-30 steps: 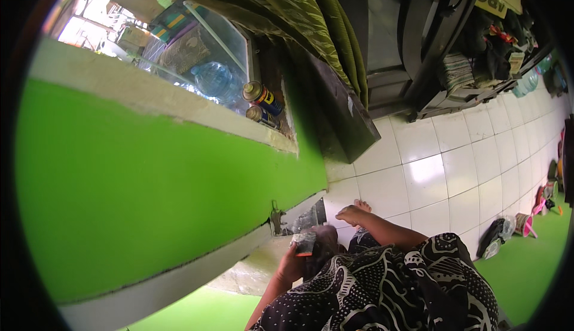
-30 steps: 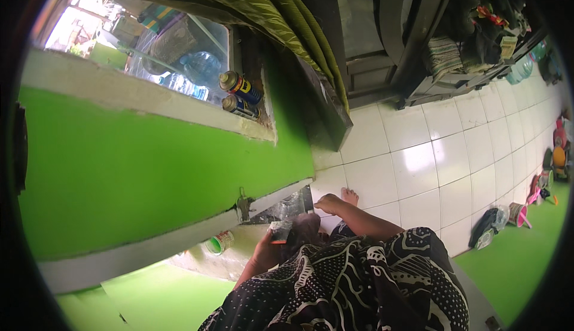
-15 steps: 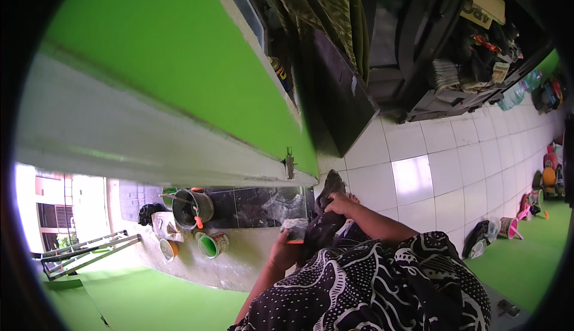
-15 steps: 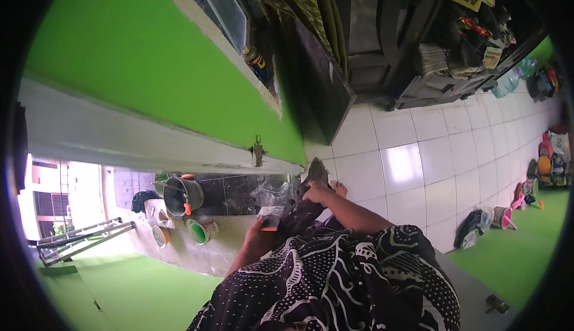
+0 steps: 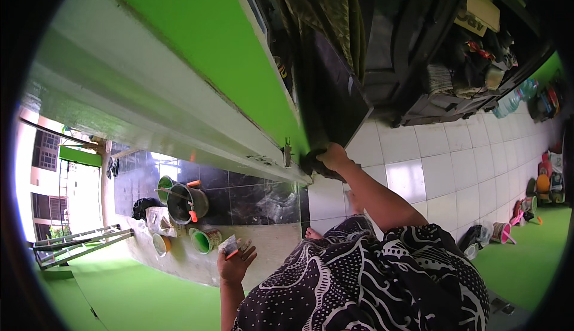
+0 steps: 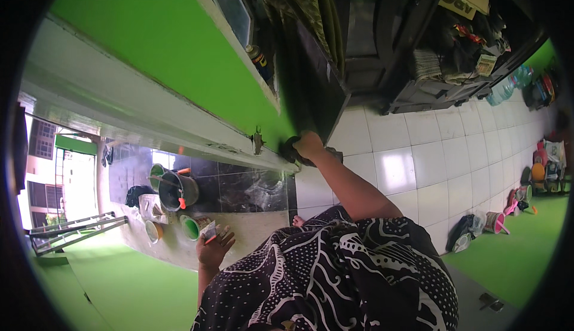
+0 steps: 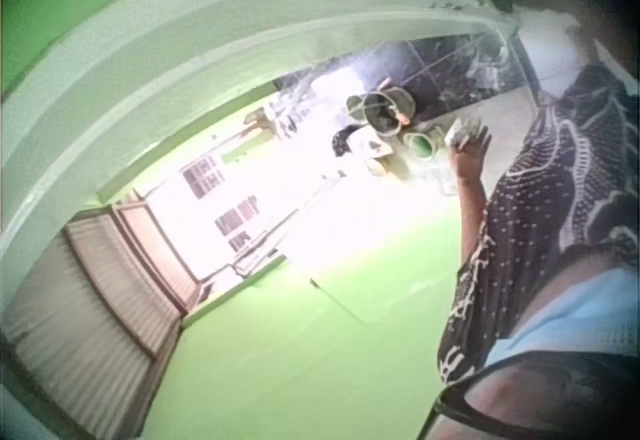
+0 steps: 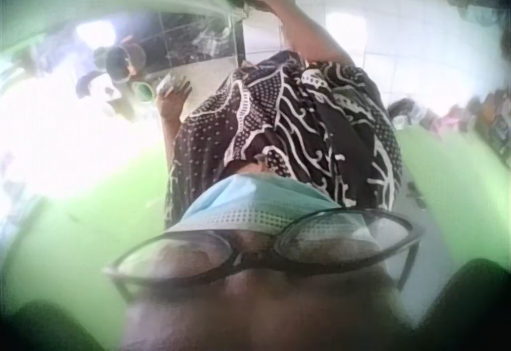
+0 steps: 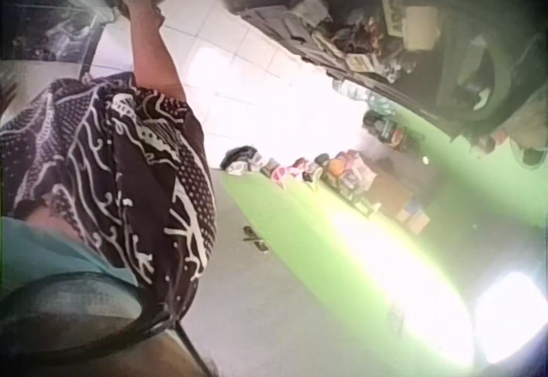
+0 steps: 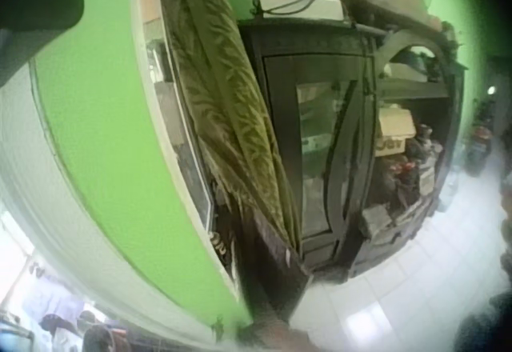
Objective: The person applies a bead of sealant along a wall joint using a caulking gun, then smooths it with a putty knife and wipes excess with a cloth. They later move to a sink area, rinse the putty knife, and walk outside to clean the tool in a bucket before returning indoors.
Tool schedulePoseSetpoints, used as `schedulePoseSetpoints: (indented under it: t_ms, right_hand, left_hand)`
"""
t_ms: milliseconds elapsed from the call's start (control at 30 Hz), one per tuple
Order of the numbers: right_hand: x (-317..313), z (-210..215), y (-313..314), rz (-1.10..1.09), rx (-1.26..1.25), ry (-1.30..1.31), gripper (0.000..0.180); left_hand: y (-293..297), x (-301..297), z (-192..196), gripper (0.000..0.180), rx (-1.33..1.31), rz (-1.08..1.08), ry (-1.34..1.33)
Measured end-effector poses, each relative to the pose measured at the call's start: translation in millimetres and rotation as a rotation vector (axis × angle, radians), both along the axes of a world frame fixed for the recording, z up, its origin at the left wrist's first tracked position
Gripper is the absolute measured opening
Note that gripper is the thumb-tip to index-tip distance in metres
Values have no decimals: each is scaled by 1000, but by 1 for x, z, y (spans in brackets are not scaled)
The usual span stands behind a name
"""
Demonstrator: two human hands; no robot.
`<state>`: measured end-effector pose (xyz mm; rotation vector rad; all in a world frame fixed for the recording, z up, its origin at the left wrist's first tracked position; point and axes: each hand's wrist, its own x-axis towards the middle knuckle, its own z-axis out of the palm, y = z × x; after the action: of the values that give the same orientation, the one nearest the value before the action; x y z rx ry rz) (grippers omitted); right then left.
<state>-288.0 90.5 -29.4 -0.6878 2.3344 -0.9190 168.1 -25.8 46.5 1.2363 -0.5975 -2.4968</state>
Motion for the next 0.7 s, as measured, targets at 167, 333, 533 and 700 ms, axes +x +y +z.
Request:
schedulePoseSetpoints:
  t_ms: [167,333,533,700]
  right_hand:
    - [-50,28,-19,82,5,-24,37]
    - [-84,101,8,389,81,-72,42]
    - [-130,209,60,478,-209,133,36]
    - [-163,247,79,272,-267,148,34]
  left_hand:
    - [14,-28,6,66,48,276,-44]
    - [8,-74,40,70,-78,650,-93]
    - [1,-167,126,72,-428,928,-111]
    - [-11,-255,167,58,-554,938,68]
